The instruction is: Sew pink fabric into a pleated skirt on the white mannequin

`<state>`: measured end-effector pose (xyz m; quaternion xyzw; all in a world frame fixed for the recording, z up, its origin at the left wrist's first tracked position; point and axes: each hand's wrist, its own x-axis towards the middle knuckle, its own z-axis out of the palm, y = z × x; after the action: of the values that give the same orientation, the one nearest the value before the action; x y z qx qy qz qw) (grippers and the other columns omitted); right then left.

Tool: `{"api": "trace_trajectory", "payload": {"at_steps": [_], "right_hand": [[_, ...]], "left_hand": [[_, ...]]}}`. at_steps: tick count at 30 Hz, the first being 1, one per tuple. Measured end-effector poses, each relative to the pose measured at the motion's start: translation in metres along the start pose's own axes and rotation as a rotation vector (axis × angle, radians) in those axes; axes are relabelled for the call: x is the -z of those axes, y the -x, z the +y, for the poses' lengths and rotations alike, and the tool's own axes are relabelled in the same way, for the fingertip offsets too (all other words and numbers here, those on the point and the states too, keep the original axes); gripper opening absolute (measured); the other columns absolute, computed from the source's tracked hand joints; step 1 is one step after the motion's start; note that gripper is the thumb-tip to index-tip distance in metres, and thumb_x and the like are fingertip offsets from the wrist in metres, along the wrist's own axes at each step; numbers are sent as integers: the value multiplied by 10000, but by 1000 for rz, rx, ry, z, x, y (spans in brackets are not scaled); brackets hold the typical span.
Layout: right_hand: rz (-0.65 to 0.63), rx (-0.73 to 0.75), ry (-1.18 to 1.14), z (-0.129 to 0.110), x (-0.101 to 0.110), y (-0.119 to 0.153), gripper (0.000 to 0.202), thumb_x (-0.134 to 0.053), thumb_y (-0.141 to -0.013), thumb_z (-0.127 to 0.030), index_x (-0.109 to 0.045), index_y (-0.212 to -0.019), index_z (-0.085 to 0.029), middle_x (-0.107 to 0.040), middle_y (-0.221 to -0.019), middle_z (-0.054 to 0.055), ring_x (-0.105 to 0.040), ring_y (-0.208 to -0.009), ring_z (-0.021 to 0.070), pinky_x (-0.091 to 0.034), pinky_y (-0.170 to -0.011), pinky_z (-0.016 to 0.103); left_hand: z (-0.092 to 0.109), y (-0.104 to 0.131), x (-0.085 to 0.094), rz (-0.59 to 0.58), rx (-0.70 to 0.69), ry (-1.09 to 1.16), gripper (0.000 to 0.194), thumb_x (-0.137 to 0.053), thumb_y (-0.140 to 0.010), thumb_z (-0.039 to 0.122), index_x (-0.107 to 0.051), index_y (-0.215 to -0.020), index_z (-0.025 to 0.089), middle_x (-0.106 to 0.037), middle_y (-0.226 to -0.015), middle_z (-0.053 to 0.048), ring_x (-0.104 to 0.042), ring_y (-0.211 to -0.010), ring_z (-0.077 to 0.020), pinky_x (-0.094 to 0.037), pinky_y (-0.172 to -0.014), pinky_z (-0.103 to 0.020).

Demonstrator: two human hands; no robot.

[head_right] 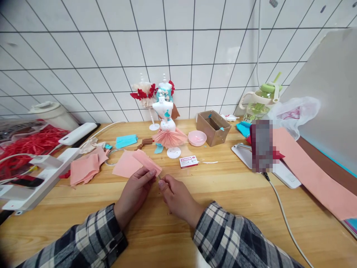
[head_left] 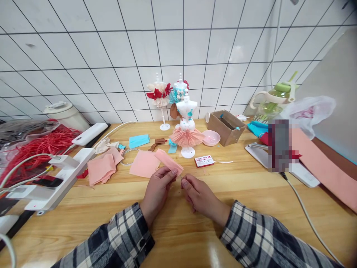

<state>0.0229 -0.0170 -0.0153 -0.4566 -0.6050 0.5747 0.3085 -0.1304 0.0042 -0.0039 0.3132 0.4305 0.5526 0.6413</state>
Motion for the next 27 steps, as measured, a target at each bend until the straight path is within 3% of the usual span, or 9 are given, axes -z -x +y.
{"api": "trace_trajectory", "payload": {"at_steps": [10,27], "right_hand": [[31,-8,-16,-1,-2,-3,333,-406,-941,-530,-448,-806,-229,-414,-545,-69,-372,-404,86,-296,-358,191],[33,15,-15,-3,-1,-4,299,-425,-942,-476,-439,-780,-225,-399,-533,-73,-356,-434,90,-280,-426,213]], "left_hand": [[-1,1,-1,34,-20,-54,194,-829,-636,280,-711,-733,160,-662,-726,-1,-560,-708,-125,-442,-710,-242],[-1,1,-1,35,-12,-40,201,-845,-607,289,-720,-705,165,-663,-710,-1,-547,-692,-126,-436,-699,-244]]}}
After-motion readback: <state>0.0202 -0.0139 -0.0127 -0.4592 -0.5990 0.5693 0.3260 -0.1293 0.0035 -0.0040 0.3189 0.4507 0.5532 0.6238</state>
